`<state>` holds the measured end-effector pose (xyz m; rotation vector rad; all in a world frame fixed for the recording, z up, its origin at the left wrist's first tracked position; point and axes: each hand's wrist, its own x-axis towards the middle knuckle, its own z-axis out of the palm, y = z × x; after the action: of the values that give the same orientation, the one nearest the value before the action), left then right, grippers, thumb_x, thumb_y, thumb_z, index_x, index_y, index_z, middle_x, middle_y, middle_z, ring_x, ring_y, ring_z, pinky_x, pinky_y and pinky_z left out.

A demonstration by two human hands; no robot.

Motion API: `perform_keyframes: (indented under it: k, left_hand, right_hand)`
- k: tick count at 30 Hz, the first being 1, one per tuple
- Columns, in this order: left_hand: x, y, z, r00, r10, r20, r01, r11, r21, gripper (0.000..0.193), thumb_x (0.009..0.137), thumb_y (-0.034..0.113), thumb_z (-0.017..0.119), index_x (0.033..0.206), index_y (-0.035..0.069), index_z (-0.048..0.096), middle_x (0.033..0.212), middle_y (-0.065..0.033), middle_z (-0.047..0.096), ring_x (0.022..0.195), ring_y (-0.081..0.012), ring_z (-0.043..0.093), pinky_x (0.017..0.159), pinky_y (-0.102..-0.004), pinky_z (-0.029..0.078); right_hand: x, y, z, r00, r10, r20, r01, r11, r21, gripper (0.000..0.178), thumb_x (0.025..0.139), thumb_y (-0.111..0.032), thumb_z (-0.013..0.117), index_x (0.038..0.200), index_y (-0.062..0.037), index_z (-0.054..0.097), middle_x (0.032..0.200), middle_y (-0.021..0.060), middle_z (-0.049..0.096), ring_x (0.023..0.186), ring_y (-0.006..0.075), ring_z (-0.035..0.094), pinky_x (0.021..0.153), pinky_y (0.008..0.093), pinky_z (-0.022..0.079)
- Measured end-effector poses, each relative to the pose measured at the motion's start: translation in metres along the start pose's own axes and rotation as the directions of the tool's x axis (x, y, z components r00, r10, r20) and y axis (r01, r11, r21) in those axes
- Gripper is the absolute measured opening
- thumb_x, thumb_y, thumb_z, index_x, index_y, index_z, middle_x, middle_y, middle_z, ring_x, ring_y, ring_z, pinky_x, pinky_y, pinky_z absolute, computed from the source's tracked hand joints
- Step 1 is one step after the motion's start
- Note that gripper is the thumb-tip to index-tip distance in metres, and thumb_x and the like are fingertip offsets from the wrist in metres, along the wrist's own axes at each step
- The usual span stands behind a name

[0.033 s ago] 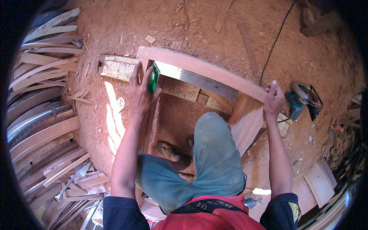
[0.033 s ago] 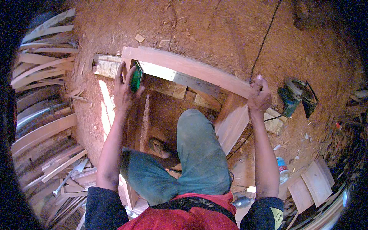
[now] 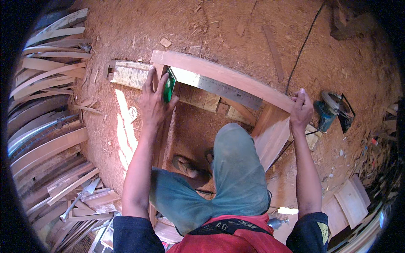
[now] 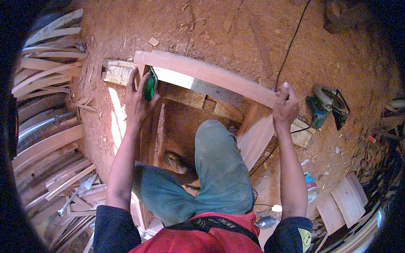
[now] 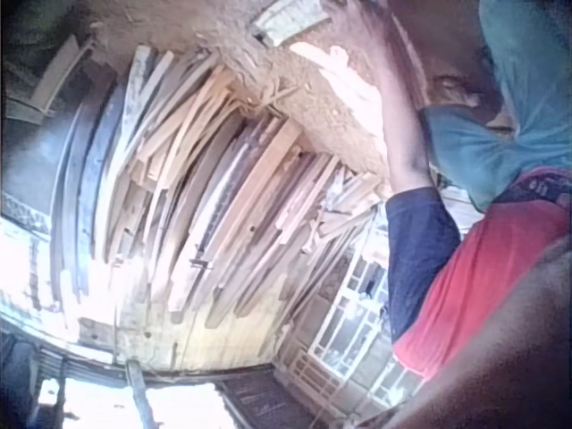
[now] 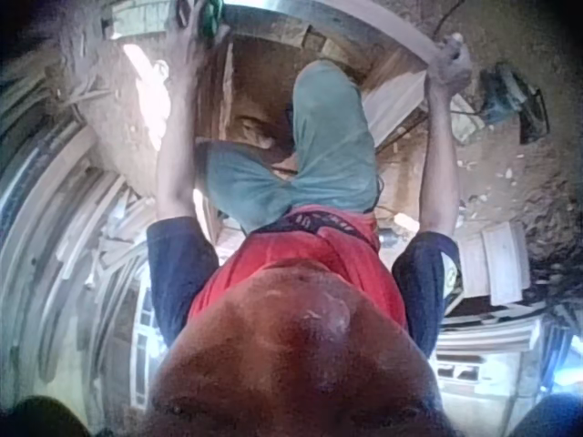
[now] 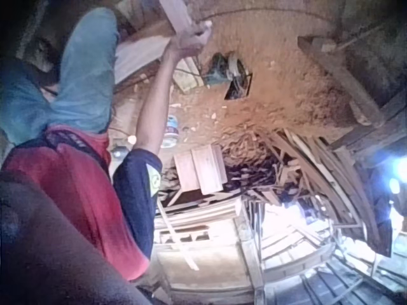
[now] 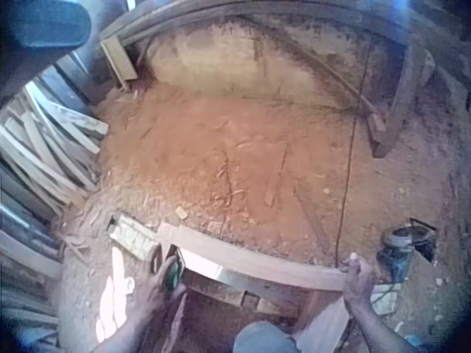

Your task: The person assembles a wooden frame by positioning wooden pieces and using a square tool to check for alignment.

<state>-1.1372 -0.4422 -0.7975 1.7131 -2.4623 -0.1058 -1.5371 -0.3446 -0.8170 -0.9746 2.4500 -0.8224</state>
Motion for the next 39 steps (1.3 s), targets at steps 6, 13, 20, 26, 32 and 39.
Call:
perform_keyframes:
  k: [6, 13, 20, 26, 32, 39]
  left_hand:
    - [-0.001, -0.002, 0.003, 1.000, 0.009, -0.027, -0.009, 1.000, -0.010, 0.063, 0.071, 0.030, 0.076, 0.129, 0.019, 0.054, 0.147, -0.0137, 0.034, 0.116, -0.0337, 0.052, 0.084, -0.0413, 0.054]
    - [-0.002, -0.006, 0.009, 0.996, 0.046, -0.073, -0.042, 0.998, 0.055, 0.054, 0.078, 0.033, 0.071, 0.128, 0.019, 0.055, 0.147, -0.0137, 0.035, 0.112, -0.0327, 0.054, 0.081, -0.0411, 0.055]
    - [-0.002, -0.003, 0.007, 0.997, 0.047, -0.058, -0.044, 0.997, 0.060, 0.055, 0.079, 0.032, 0.070, 0.129, 0.018, 0.054, 0.147, -0.0141, 0.034, 0.114, -0.0342, 0.051, 0.085, -0.0416, 0.054]
    - [-0.005, -0.005, 0.011, 0.997, 0.053, -0.060, -0.050, 0.998, 0.043, 0.057, 0.079, 0.032, 0.071, 0.131, 0.017, 0.052, 0.148, -0.0163, 0.033, 0.113, -0.0375, 0.051, 0.089, -0.0435, 0.052]
    - [-0.007, -0.002, 0.010, 0.994, 0.067, -0.083, -0.065, 0.998, 0.027, 0.057, 0.078, 0.030, 0.071, 0.131, 0.017, 0.052, 0.148, -0.0173, 0.032, 0.114, -0.0390, 0.050, 0.092, -0.0444, 0.050]
    - [-0.009, 0.000, 0.011, 0.998, 0.027, -0.064, -0.025, 0.999, 0.042, 0.057, 0.079, 0.031, 0.070, 0.131, 0.019, 0.051, 0.149, -0.0147, 0.032, 0.115, -0.0379, 0.051, 0.091, -0.0444, 0.050]
  right_hand:
    - [0.002, 0.000, 0.000, 1.000, -0.020, -0.019, 0.020, 1.000, -0.021, 0.052, 0.099, -0.045, 0.044, 0.088, 0.0019, 0.065, 0.072, 0.0129, 0.065, 0.070, 0.0237, 0.062, 0.069, 0.0367, 0.046]
    - [0.000, -0.003, -0.002, 0.999, -0.034, -0.006, 0.033, 0.999, -0.035, 0.053, 0.098, -0.045, 0.044, 0.088, 0.0018, 0.065, 0.073, 0.0139, 0.066, 0.072, 0.0253, 0.064, 0.070, 0.0380, 0.047]
    - [0.000, 0.001, -0.002, 1.000, -0.022, -0.015, 0.022, 0.999, -0.041, 0.052, 0.098, -0.045, 0.044, 0.089, 0.0011, 0.066, 0.073, 0.0140, 0.066, 0.072, 0.0252, 0.064, 0.069, 0.0378, 0.047]
    - [0.000, 0.002, 0.000, 0.999, -0.026, -0.034, 0.025, 0.998, -0.050, 0.054, 0.097, -0.047, 0.043, 0.080, -0.0007, 0.064, 0.070, 0.0156, 0.064, 0.070, 0.0309, 0.063, 0.067, 0.0415, 0.046]
    - [0.002, 0.011, 0.001, 0.997, -0.052, -0.063, 0.049, 0.998, -0.048, 0.055, 0.097, -0.049, 0.042, 0.077, -0.0018, 0.063, 0.070, 0.0188, 0.063, 0.069, 0.0360, 0.062, 0.065, 0.0450, 0.045]
    - [0.006, 0.017, 0.000, 0.995, -0.088, -0.038, 0.079, 0.977, -0.197, 0.051, 0.097, -0.047, 0.043, 0.089, -0.0029, 0.068, 0.077, 0.0153, 0.067, 0.077, 0.0327, 0.066, 0.071, 0.0416, 0.048]
